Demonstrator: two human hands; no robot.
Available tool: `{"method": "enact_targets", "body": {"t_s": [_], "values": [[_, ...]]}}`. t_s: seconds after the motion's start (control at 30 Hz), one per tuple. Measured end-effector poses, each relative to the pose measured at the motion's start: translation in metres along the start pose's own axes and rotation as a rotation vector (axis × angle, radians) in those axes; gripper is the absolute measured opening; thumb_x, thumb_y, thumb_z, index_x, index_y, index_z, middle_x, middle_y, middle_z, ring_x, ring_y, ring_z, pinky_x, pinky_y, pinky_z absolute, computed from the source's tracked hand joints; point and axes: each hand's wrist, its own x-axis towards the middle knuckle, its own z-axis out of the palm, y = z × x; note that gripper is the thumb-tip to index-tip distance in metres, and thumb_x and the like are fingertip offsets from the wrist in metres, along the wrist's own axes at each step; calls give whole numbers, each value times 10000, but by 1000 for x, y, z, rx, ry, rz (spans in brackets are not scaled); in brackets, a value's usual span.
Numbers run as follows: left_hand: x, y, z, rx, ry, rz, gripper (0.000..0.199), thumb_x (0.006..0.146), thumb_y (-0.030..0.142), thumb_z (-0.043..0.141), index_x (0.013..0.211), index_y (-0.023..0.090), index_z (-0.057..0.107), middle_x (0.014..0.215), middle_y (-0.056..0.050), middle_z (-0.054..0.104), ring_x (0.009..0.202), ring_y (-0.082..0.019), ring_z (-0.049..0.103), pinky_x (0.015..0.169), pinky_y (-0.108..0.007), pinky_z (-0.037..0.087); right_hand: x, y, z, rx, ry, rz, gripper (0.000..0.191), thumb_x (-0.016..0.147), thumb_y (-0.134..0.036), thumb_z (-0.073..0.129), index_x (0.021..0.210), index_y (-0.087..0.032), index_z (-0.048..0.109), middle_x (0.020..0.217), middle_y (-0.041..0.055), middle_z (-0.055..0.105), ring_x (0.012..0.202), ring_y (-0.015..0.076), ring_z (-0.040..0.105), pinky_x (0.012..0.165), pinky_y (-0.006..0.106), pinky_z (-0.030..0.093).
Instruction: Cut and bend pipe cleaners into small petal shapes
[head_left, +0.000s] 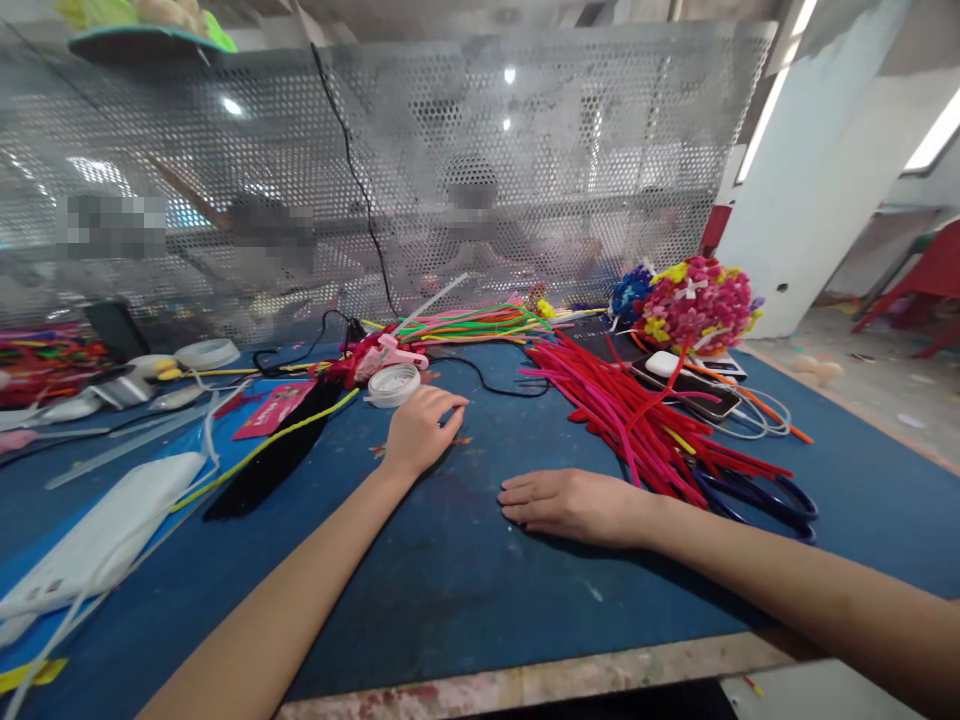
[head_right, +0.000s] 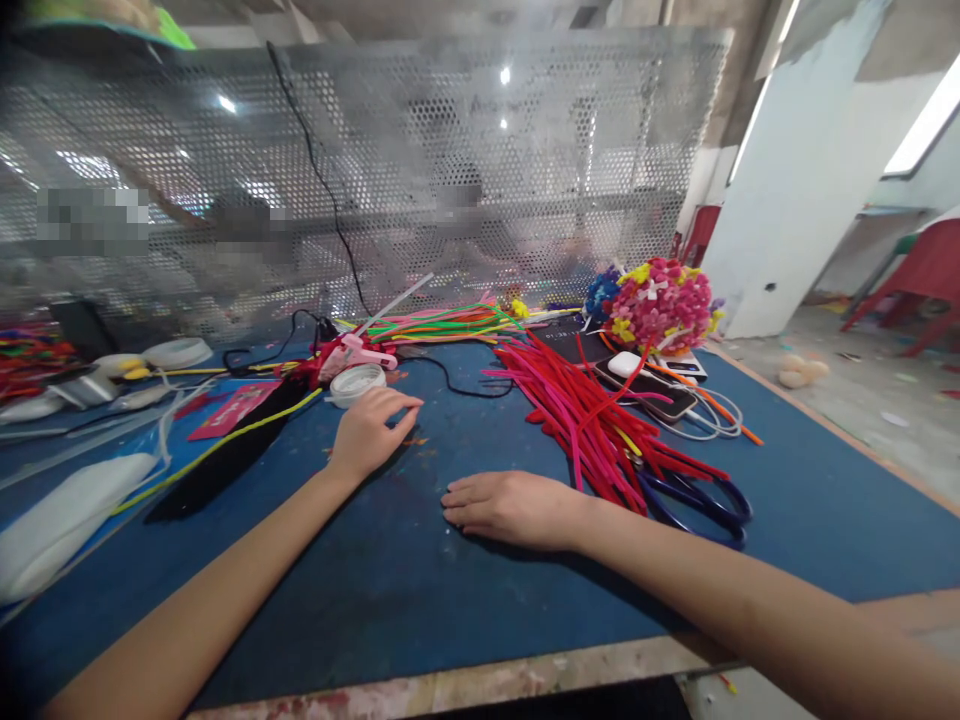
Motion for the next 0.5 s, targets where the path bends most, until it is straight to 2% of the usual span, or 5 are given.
{"method": "enact_targets", "body": {"t_s": [0.27, 0.4, 0.5], "values": [[0, 1, 5, -8, -10, 8, 163, 823, 224, 504, 841, 192, 662, 825, -28, 682, 835, -184, 581, 827, -332, 445, -32, -4, -15, -51, 3, 12, 362, 945, -176, 277, 1128, -75, 572, 1158, 146, 594, 1157, 192, 462, 968, 357, 414], [0, 1, 5, -8, -15, 29, 156, 819, 216, 509, 837, 188, 662, 815, -29, 682, 822, -183, 582, 815, -328, 448, -37, -11, -17, -142, 6, 4, 347, 948, -182, 275, 1086, -90, 579, 1084, 146, 611, 1061, 194, 483, 870, 349, 452], [1, 0, 5, 1, -16, 29, 152, 815, 217, 514, 829, 192, 663, 809, -26, 684, 816, -185, 582, 824, -333, 446, -35, -15, -17, -227, -24, 26, 313, 943, -171, 299, 988, -115, 603, 997, 133, 620, 976, 183, 505, 814, 327, 449]]}}
